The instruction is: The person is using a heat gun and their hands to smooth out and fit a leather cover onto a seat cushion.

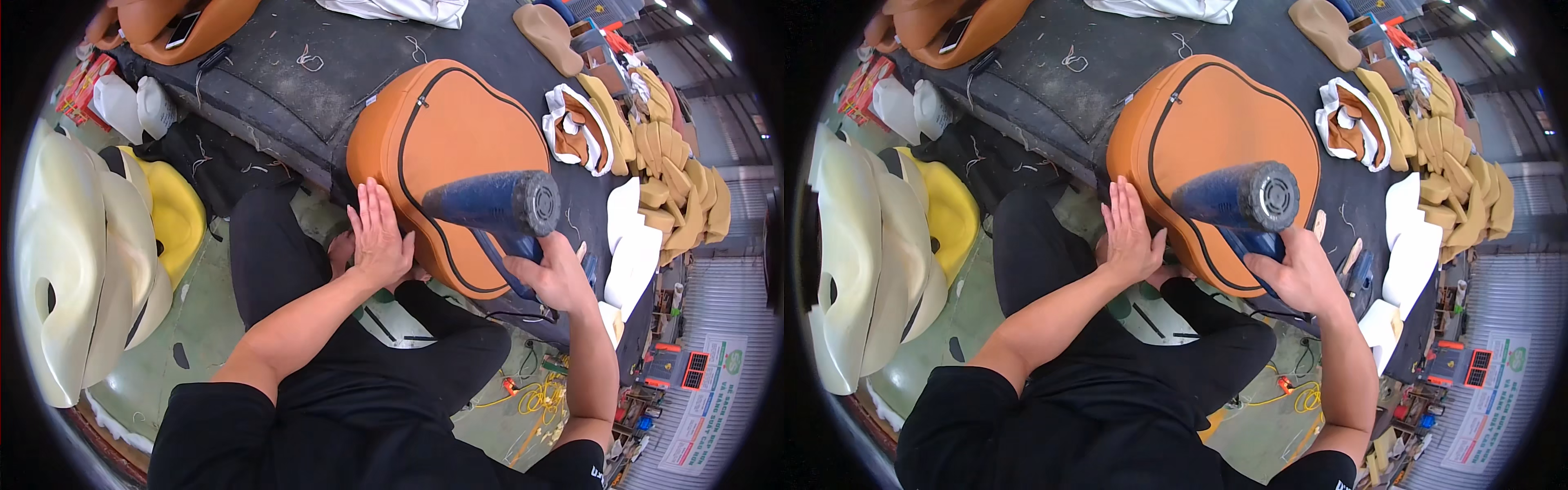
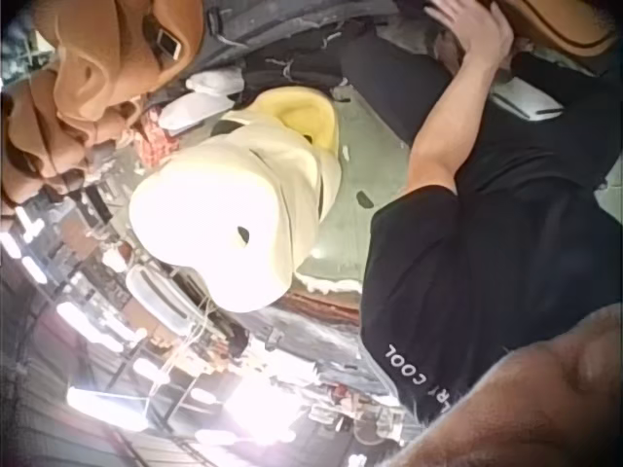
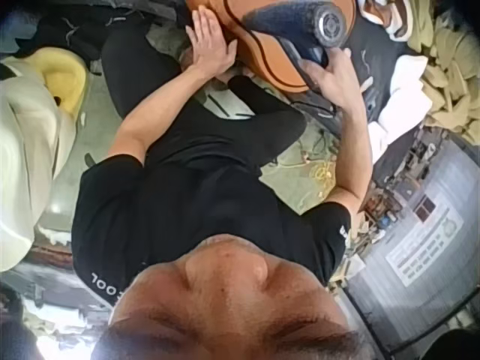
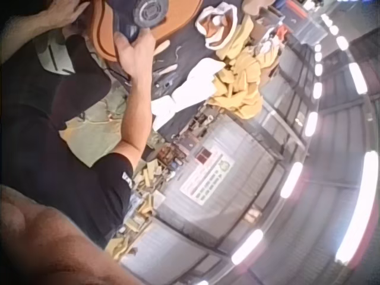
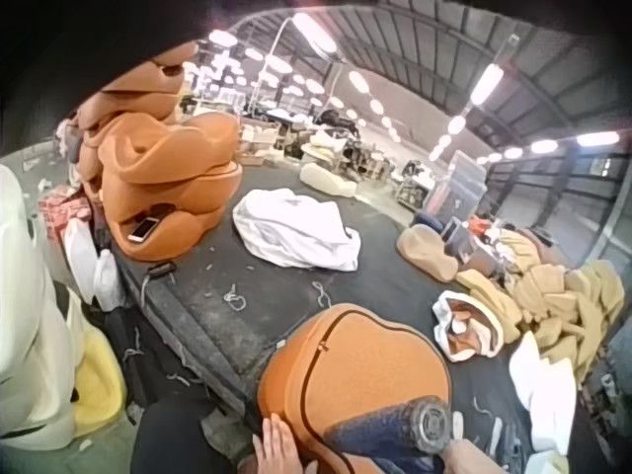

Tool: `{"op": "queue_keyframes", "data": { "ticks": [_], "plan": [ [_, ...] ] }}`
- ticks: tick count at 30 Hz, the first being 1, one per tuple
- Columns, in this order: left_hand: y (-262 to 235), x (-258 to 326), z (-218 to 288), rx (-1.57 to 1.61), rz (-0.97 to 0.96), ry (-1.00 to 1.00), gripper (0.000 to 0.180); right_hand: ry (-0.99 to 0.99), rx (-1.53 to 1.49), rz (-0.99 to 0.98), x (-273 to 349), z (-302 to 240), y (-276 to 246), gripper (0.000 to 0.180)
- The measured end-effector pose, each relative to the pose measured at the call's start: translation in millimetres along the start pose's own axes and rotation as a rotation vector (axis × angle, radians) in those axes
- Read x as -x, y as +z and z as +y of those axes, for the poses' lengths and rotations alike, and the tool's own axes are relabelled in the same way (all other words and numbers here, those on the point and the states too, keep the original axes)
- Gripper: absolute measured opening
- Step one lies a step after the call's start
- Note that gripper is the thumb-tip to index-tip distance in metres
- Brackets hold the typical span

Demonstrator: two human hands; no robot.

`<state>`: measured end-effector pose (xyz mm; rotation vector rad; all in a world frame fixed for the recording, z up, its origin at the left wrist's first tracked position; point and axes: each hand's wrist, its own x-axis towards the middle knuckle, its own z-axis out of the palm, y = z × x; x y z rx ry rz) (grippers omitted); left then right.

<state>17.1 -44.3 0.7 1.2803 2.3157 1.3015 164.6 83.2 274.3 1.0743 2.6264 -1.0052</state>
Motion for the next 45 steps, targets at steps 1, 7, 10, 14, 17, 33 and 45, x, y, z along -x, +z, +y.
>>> {"op": "queue_keyframes", "data": {
  "ticks": [1,7,10,14,17,33,45],
  "plan": [
    [-0.1,1.1,2.8,-0.012,0.011,0.086,0.107,-0.034,0.024,0.043,5.0,6.8,-0.6,0.044],
    [-15.9,-27.1,22.1,-0.36,-0.246,0.645,0.102,0.086,-0.201,0.305,42.0,30.0,-6.0,0.039],
    [-33.0,-76.2,19.0,-0.717,-0.343,0.63,0.099,0.154,-0.272,0.315,52.3,46.7,-9.3,0.035],
    [-94.0,-120.2,-41.9,-0.718,-0.332,0.77,0.095,0.178,-0.339,0.415,79.1,56.1,-11.9,0.025],
    [-119.9,-143.7,-51.5,-0.728,-0.048,0.505,0.093,0.193,-0.36,0.481,98.9,67.3,-13.2,0.019],
    [-130.0,-184.0,-174.5,0.154,-0.221,-0.489,0.094,0.427,-0.576,1.132,207.5,149.6,6.4,0.03],
    [-26.2,-407.6,-100.9,0.572,-0.554,-0.477,0.112,0.597,-1.21,1.52,200.3,225.9,86.7,0.047]
  ]
}}
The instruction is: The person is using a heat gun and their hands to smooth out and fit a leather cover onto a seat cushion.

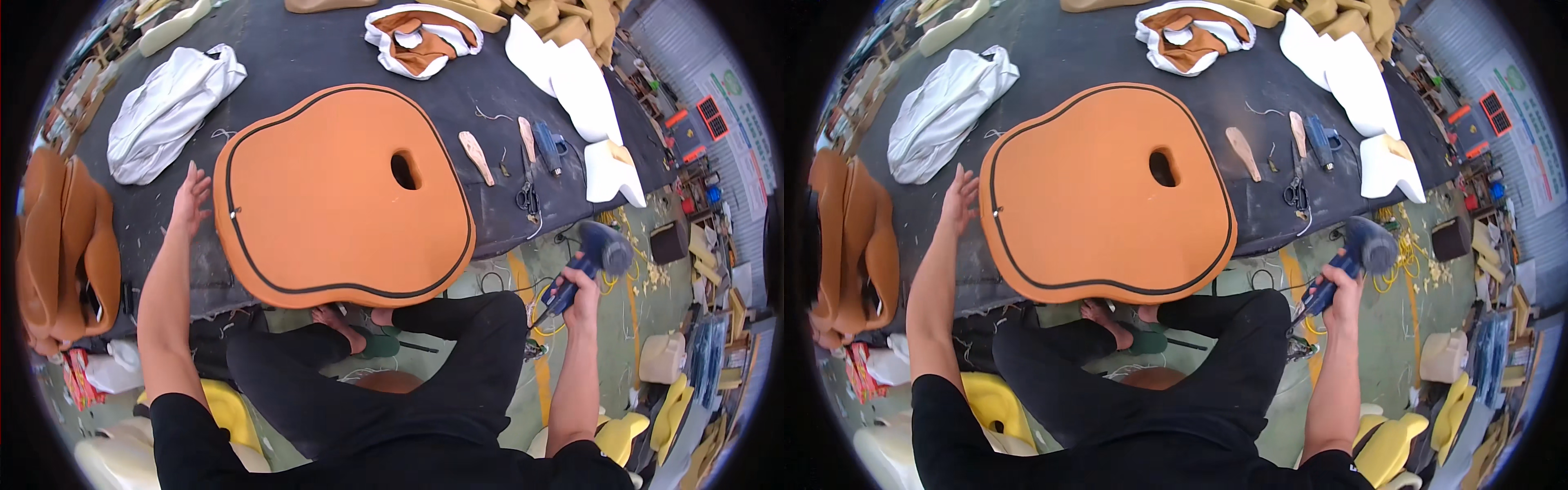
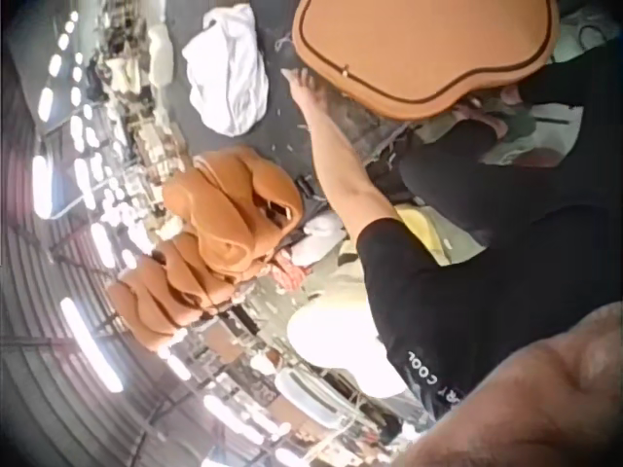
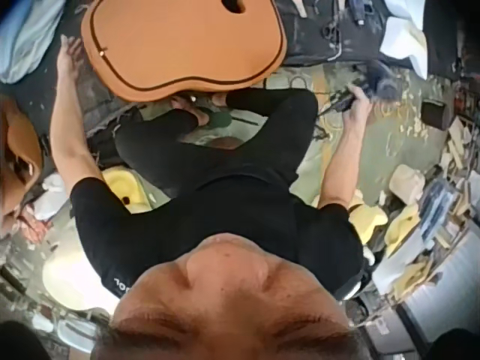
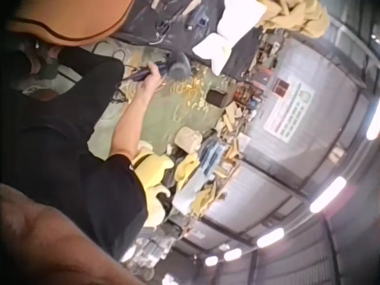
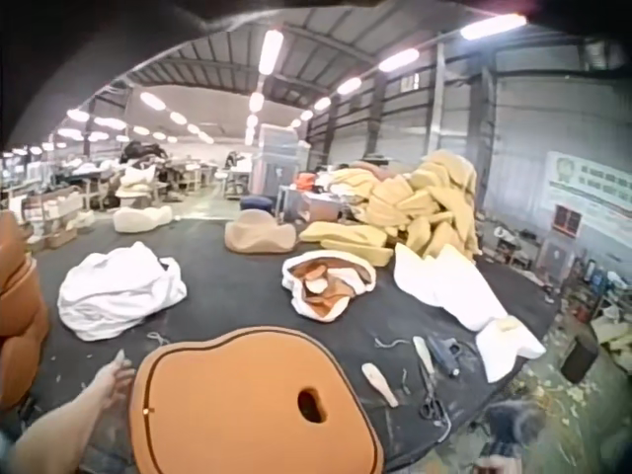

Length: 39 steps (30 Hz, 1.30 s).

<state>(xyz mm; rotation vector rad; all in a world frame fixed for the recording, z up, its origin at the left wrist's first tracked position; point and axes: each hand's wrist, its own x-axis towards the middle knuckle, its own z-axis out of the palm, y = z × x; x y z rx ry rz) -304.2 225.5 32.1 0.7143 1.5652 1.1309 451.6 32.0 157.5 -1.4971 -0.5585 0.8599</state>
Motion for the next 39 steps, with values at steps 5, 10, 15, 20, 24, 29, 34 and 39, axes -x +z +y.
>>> {"op": "queue_keyframes", "data": {
  "ticks": [5,10,15,20,24,29,34,39],
  "plan": [
    [38.0,-66.2,25.0,0.073,-0.277,0.002,0.079,0.16,0.16,0.126,-46.1,83.9,54.0,0.031],
    [60.4,-79.5,34.8,0.127,-0.284,-0.046,0.059,-0.229,0.758,0.471,-63.2,184.1,92.3,0.082],
    [59.7,-103.8,29.8,0.126,-0.247,-0.031,0.06,-0.148,0.343,0.248,-61.8,213.2,106.4,0.04],
    [59.1,-114.1,13.1,0.183,-0.248,0.048,0.06,-0.133,0.248,0.191,-62.0,208.4,129.8,0.038],
    [43.5,-129.7,10.1,0.187,-0.291,-0.015,0.047,-0.099,0.205,0.174,-57.4,190.5,135.0,0.043],
    [-36.0,-80.4,-38.3,0.242,-0.273,0.136,0.049,-0.245,0.141,0.114,-95.0,138.1,173.5,0.035],
    [-48.6,86.9,-101.2,0.596,0.105,0.199,0.052,-0.5,0.263,-0.265,-172.9,24.6,293.6,0.03],
    [127.7,205.9,-84.1,0.9,0.573,-0.007,0.053,-0.698,0.356,-0.482,-175.9,-51.4,376.8,0.031]
  ]
}}
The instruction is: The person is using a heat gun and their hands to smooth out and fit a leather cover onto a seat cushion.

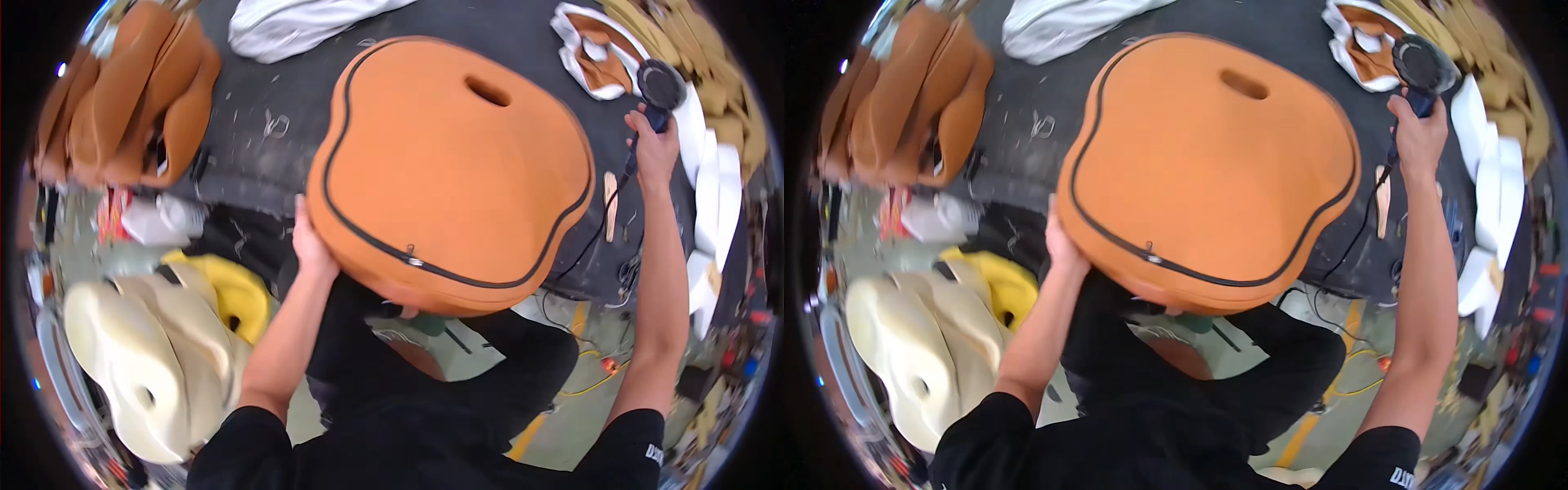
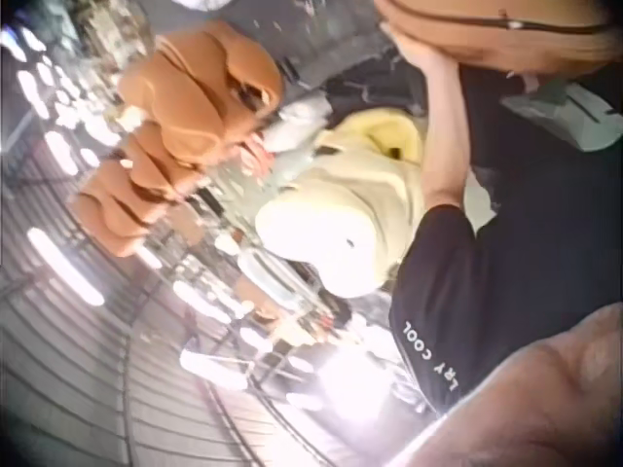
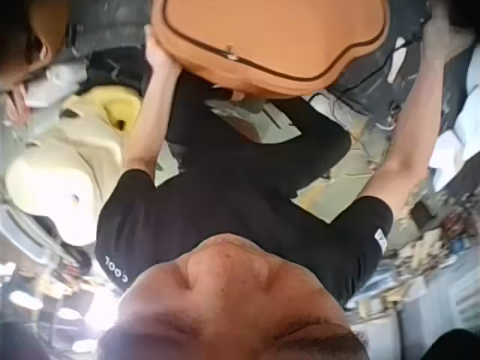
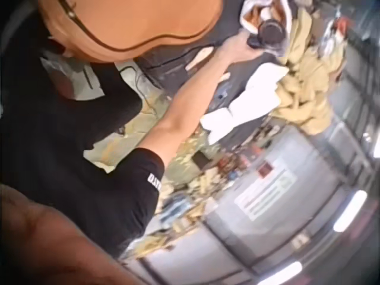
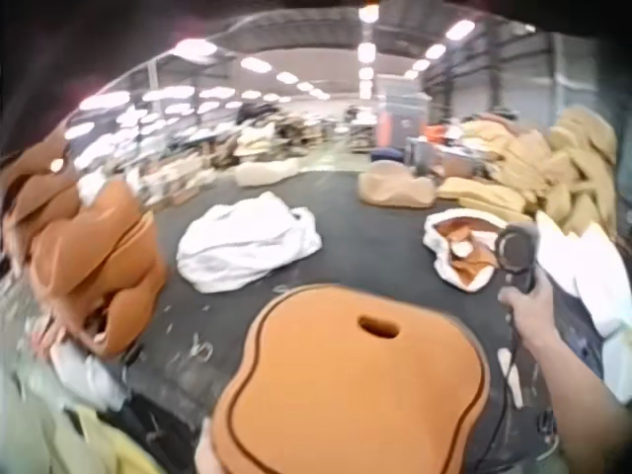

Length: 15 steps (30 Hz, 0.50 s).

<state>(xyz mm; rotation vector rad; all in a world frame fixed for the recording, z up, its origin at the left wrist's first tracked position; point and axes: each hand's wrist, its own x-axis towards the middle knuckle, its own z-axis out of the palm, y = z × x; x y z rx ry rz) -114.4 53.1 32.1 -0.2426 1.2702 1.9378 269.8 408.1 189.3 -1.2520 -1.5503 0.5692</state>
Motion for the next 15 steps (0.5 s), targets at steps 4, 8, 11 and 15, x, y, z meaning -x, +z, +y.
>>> {"op": "queue_keyframes", "data": {
  "ticks": [4,8,11,15],
  "plan": [
    [-28.9,6.5,-87.9,0.106,0.027,0.015,0.049,-0.135,0.105,-0.38,50.0,-67.2,-10.9,0.035],
    [-48.7,1.2,-134.2,-0.052,-0.019,0.029,0.058,0.041,0.036,-0.648,148.8,-179.8,-45.7,0.039],
    [-72.0,-20.9,-144.1,-0.074,-0.111,0.146,0.059,0.262,0.09,-0.846,200.6,-213.3,-54.6,0.04],
    [-62.6,-4.8,-124.6,-0.121,-0.169,0.049,0.064,0.453,0.021,-1.012,253.4,-223.0,-57.6,0.043]
  ]
}}
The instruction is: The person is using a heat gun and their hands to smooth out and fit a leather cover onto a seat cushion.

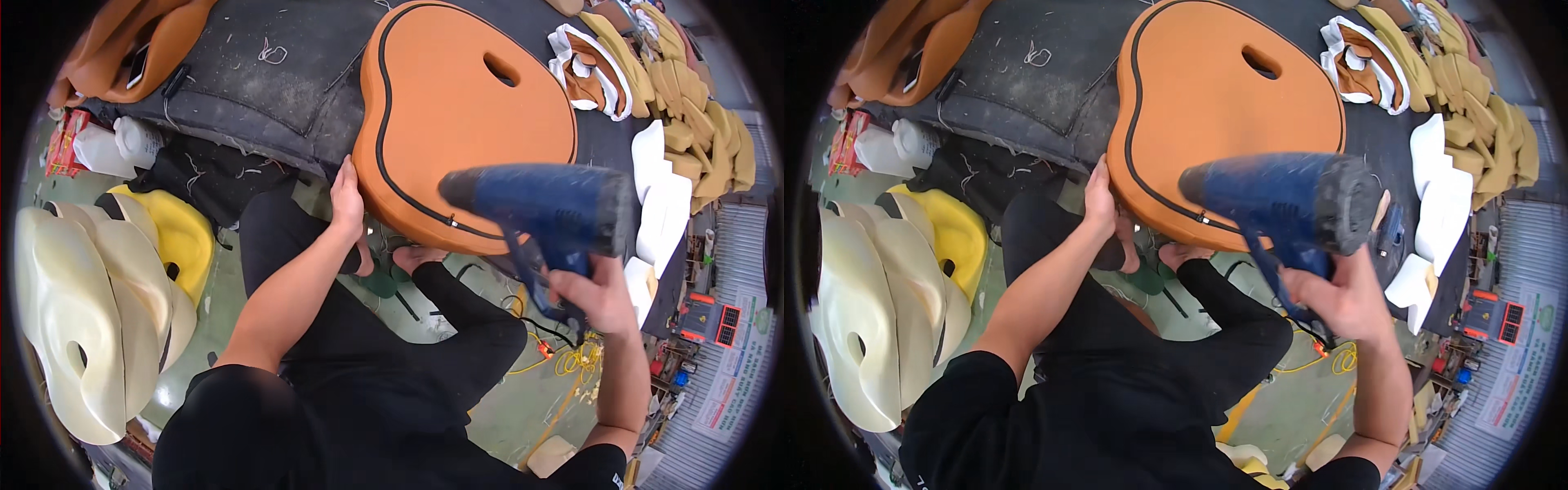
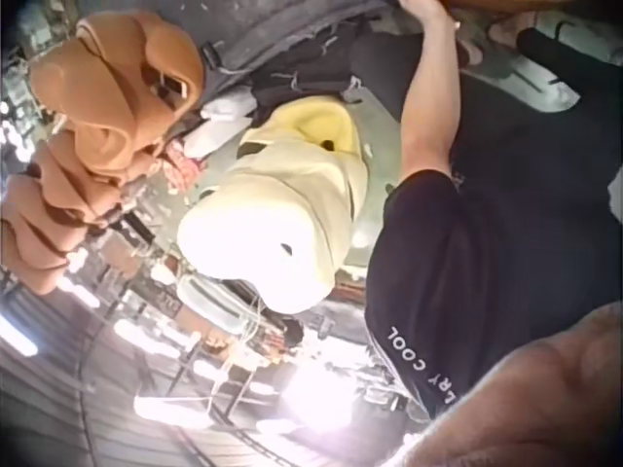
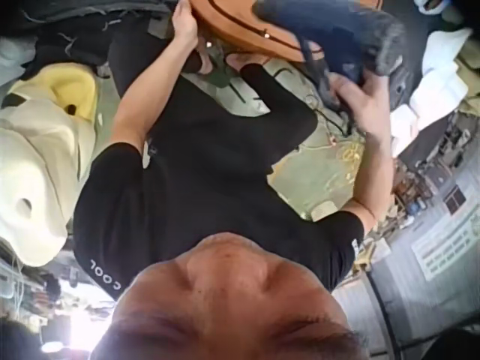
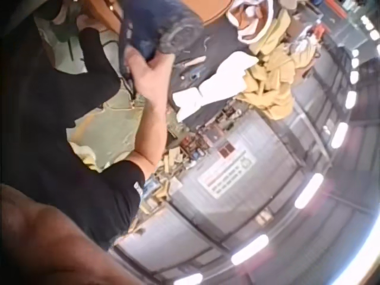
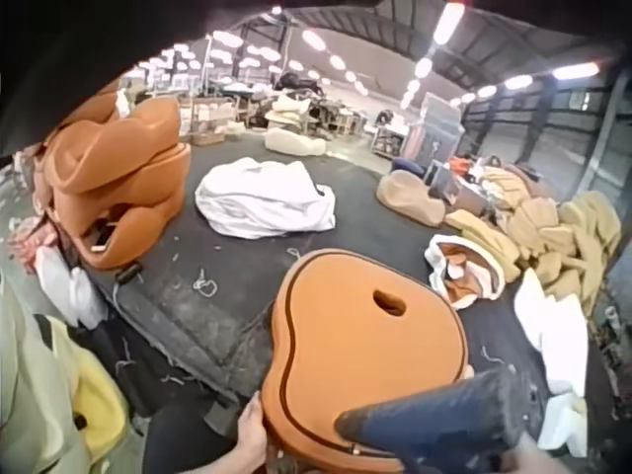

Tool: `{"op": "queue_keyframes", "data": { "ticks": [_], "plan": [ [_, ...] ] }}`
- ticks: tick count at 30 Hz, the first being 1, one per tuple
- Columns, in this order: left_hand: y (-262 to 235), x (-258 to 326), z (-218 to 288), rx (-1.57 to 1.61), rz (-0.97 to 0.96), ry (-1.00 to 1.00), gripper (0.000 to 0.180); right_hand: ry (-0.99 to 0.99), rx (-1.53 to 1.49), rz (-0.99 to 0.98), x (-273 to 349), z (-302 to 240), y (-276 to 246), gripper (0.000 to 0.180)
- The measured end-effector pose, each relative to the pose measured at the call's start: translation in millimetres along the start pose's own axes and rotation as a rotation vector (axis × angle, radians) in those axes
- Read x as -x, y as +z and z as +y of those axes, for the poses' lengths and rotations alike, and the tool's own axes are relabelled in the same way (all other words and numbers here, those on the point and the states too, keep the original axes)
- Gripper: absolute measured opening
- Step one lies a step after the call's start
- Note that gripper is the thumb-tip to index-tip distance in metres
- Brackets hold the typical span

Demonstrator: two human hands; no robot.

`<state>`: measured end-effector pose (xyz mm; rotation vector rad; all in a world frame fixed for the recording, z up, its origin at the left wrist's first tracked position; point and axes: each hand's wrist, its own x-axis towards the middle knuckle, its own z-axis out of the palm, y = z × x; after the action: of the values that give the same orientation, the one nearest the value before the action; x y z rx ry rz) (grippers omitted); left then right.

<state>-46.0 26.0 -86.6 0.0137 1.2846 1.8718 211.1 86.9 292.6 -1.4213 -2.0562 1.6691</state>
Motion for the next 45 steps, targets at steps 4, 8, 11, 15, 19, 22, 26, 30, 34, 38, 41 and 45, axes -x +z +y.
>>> {"op": "queue_keyframes", "data": {
  "ticks": [4,8,11,15,19,22,26,30,34,38,41,45],
  "plan": [
    [2.0,-2.0,15.2,0.082,0.099,-0.07,0.055,-0.096,0.119,-0.086,-2.8,7.1,32.6,0.052],
    [-5.1,-7.4,9.1,0.062,0.161,-0.036,0.051,-0.176,0.344,-0.189,-27.3,-2.8,55.7,0.057],
    [-8.4,-6.1,12.1,0.051,0.228,-0.047,0.052,-0.218,0.541,-0.163,-55.6,-20.5,85.4,0.048],
    [-20.0,-4.1,12.8,-0.031,0.156,0.116,0.055,-0.19,0.676,-0.194,-70.0,-49.8,110.7,0.042],
    [-10.6,-1.8,19.4,-0.004,0.158,0.124,0.057,-0.364,0.722,-0.217,-67.1,-55.7,101.4,0.039],
    [-13.0,-4.1,15.6,0.012,0.115,0.169,0.058,-0.433,0.751,-0.209,-76.1,-55.6,109.2,0.036],
    [-11.2,0.8,11.2,-0.055,0.068,0.217,0.059,-0.434,0.815,-0.18,-89.1,-53.4,119.0,0.032],
    [-15.4,-0.6,10.1,-0.028,0.072,0.23,0.058,-0.256,0.893,-0.333,-85.8,-75.7,117.5,0.039],
    [-14.9,-1.1,11.9,-0.06,0.064,0.264,0.058,-0.182,0.948,-0.228,-87.5,-75.3,123.4,0.039],
    [-14.2,0.7,6.6,-0.124,0.044,0.301,0.059,-0.225,0.908,-0.253,-88.7,-75.4,113.6,0.039],
    [-13.3,3.8,7.3,-0.183,0.022,0.322,0.06,-0.382,0.862,-0.3,-89.4,-62.9,105.8,0.039],
    [-12.7,6.2,12.1,-0.26,-0.013,0.358,0.06,-0.279,0.838,-0.203,-89.6,-68.8,110.4,0.039]
  ]
}}
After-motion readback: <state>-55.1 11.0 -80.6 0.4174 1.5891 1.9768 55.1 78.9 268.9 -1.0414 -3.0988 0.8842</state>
